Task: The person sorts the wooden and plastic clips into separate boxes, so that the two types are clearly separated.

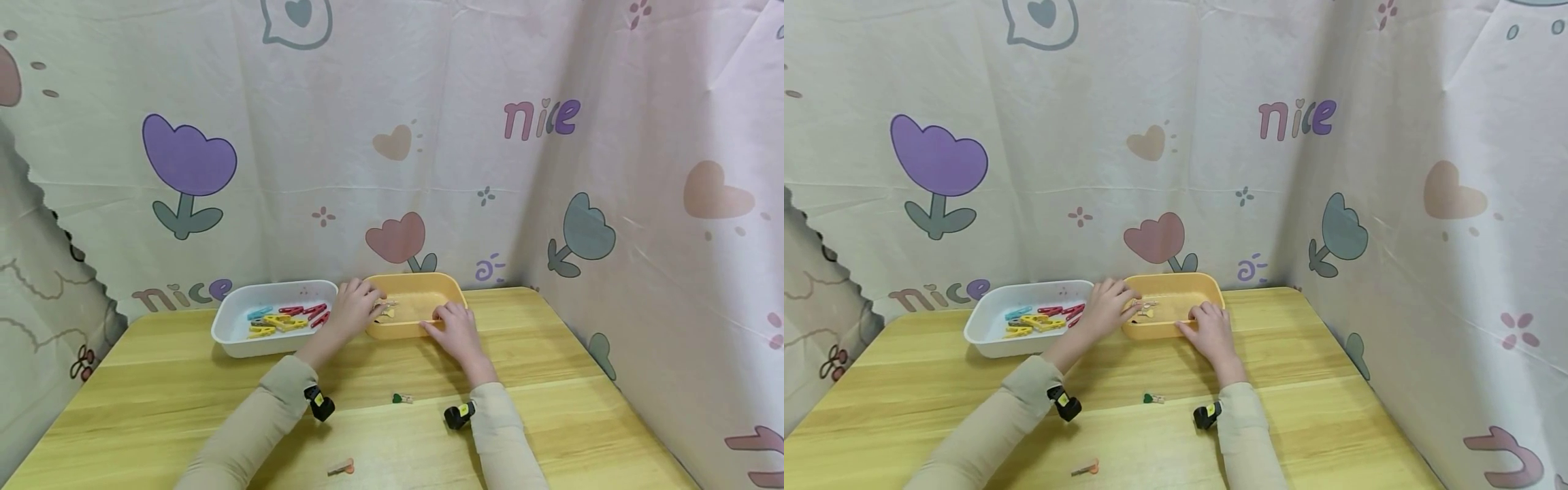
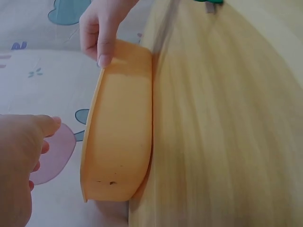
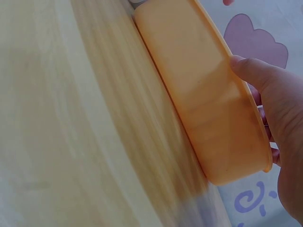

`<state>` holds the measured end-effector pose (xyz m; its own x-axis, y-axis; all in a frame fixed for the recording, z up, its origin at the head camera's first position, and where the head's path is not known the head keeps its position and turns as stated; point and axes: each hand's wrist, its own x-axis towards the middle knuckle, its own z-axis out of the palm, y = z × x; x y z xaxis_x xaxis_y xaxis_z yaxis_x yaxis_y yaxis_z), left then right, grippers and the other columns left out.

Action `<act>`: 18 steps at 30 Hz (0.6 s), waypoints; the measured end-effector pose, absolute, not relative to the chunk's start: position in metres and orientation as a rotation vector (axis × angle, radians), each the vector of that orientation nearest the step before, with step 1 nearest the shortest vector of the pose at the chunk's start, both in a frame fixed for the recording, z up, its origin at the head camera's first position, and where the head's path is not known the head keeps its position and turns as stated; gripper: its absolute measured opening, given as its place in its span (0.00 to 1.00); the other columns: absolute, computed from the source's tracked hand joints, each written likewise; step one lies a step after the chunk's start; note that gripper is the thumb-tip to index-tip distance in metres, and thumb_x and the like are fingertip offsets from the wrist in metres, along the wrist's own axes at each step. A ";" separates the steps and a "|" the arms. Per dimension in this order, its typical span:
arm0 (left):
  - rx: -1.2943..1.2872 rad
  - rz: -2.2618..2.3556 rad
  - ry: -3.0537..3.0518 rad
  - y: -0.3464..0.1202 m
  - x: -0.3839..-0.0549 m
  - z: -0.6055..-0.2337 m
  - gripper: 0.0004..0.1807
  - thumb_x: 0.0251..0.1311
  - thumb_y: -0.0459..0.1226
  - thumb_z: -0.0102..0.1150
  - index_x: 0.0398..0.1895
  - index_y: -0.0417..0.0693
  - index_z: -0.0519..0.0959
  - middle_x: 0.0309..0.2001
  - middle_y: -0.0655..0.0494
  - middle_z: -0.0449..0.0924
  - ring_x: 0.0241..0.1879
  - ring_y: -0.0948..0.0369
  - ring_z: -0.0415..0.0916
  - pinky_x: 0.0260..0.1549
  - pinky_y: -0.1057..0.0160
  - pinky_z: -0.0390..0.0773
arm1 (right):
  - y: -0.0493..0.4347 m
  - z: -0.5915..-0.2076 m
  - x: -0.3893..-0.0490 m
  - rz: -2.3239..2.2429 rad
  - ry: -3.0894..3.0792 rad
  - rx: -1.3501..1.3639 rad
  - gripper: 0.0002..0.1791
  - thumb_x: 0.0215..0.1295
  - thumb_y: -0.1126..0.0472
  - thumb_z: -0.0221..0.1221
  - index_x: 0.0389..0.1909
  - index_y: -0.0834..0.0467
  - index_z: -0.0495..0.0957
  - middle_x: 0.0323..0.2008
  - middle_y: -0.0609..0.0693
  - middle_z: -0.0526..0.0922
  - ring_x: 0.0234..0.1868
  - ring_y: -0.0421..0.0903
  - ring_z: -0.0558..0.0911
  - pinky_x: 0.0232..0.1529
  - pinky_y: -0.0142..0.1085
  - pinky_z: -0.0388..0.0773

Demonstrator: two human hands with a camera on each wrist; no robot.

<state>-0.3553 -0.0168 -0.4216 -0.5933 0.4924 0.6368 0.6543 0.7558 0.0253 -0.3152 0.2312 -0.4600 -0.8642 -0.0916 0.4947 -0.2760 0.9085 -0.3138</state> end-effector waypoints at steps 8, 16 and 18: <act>-0.947 -0.221 -2.276 -0.024 -0.340 -0.419 0.10 0.58 0.46 0.67 0.39 0.54 0.84 0.38 0.57 0.79 0.43 0.57 0.71 0.41 0.56 0.68 | 0.231 -0.460 -0.315 0.521 -2.587 0.270 0.18 0.58 0.42 0.65 0.32 0.54 0.78 0.32 0.48 0.76 0.39 0.49 0.72 0.47 0.44 0.64; -1.034 -0.071 -2.286 -0.027 -0.323 -0.415 0.13 0.60 0.50 0.64 0.42 0.55 0.83 0.40 0.57 0.80 0.45 0.57 0.72 0.45 0.56 0.70 | 0.231 -0.459 -0.314 0.520 -2.582 0.266 0.18 0.58 0.42 0.65 0.32 0.54 0.78 0.32 0.48 0.76 0.38 0.48 0.72 0.46 0.44 0.64; -1.064 -0.071 -2.267 -0.028 -0.319 -0.414 0.13 0.60 0.50 0.63 0.43 0.55 0.83 0.41 0.57 0.80 0.45 0.57 0.72 0.45 0.56 0.70 | 0.231 -0.459 -0.315 0.516 -2.589 0.261 0.18 0.58 0.42 0.65 0.32 0.54 0.78 0.32 0.47 0.76 0.38 0.48 0.72 0.47 0.44 0.64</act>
